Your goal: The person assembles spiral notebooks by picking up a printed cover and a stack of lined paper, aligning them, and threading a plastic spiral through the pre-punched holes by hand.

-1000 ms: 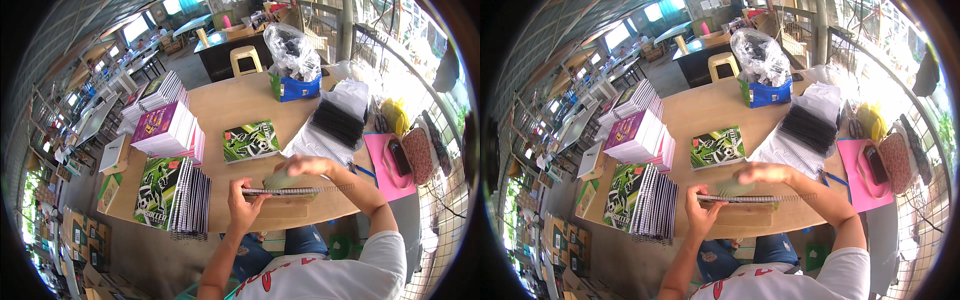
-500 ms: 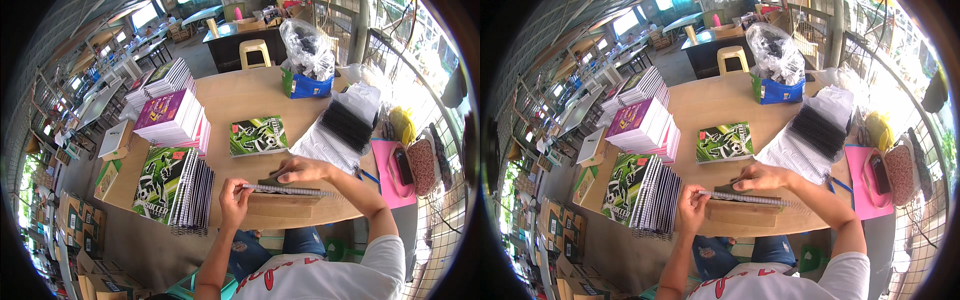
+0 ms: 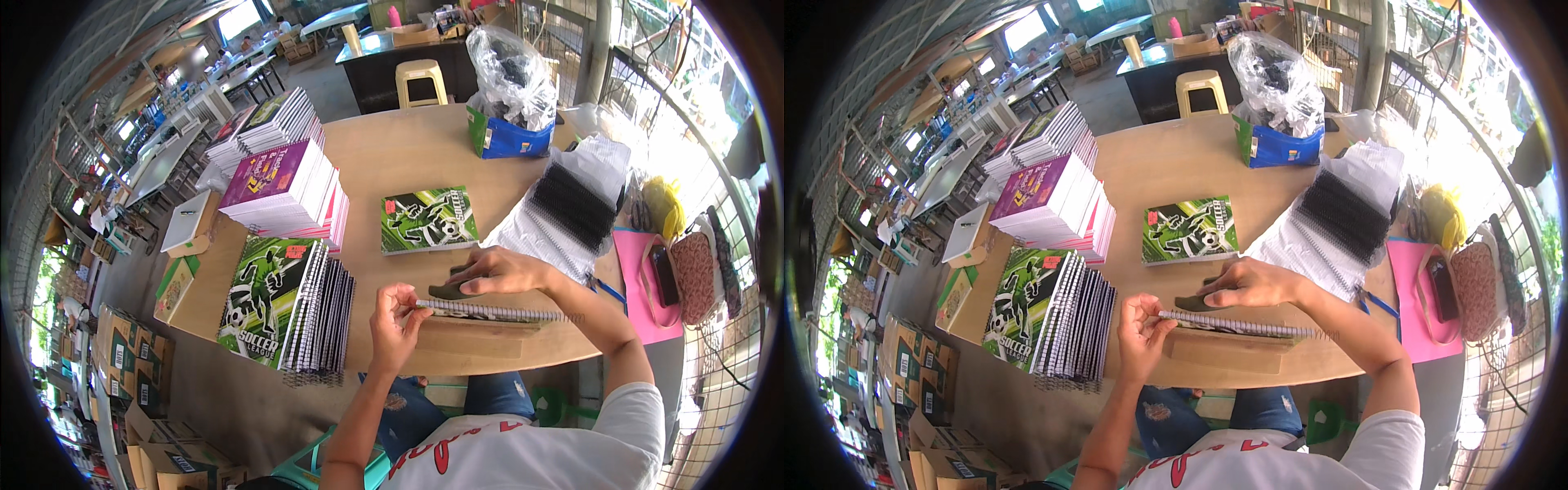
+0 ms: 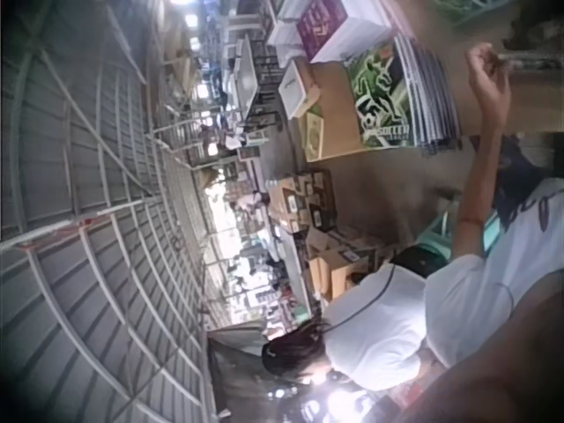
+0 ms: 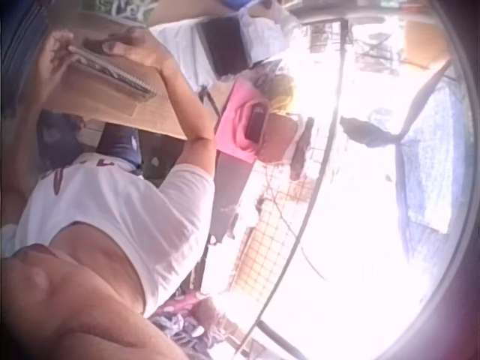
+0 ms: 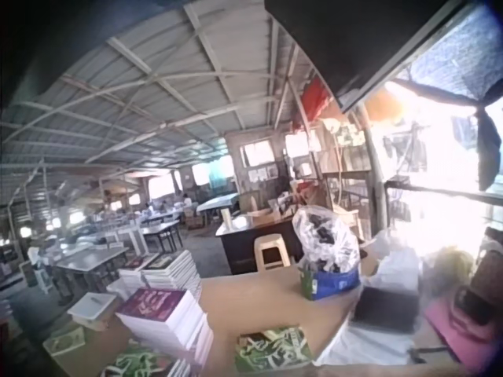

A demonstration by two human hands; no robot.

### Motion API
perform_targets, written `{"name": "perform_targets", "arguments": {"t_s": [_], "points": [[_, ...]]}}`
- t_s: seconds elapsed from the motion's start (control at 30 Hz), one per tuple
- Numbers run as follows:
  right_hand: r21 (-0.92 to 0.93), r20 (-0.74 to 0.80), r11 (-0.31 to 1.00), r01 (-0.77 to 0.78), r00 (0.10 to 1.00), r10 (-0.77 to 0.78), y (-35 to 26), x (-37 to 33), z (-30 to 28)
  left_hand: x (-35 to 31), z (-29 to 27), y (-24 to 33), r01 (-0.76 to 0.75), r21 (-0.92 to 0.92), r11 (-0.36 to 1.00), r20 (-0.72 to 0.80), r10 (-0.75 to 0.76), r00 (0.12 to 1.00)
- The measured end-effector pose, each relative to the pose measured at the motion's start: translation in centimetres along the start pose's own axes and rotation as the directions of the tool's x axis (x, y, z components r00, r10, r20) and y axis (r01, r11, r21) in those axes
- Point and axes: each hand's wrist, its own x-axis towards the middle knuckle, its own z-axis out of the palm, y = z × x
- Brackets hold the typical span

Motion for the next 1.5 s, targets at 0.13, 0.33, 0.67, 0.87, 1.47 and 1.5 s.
{"name": "perform_targets", "arguments": {"t_s": [0.13, 0.33, 0.67, 0.87, 1.47, 1.5], "points": [[0.338, -0.109, 0.922, 0.189, 0.981, -0.161, 0.7, 0.6, 0.6, 0.1, 0.0, 0.1, 0.05, -0.005, 0.999, 0.011, -0.05, 0.999], [0.445, -0.088, 0.878, 0.178, 0.984, -0.155, -0.1, 0.2, 0.6, 0.0, -0.5, -0.1, 0.035, -0.035, 0.999, 0.035, -0.034, 0.999], [0.094, -0.203, 0.985, 0.143, 0.972, -0.122, 2.4, 2.0, 1.4, 0.0, -0.4, 0.5, 0.06, -0.102, 0.993, 0.043, -0.056, 0.998], [-0.322, -0.516, 0.941, 0.106, 0.813, -0.268, 7.8, -4.0, 3.8, -0.2, 0.1, -0.4, 0.107, -0.186, 0.977, 0.09, -0.091, 0.992], [-0.809, -0.472, 0.586, -0.042, 0.639, -0.607, -3.7, -9.7, 0.8, -0.3, 0.4, 0.1, 0.162, -0.356, 0.92, 0.032, -0.161, 0.986], [-0.885, -0.322, 0.463, 0.042, 0.665, -0.674, -5.7, -7.8, 0.6, -0.4, 0.4, 0.1, 0.17, -0.35, 0.921, 0.04, -0.167, 0.985]]}}
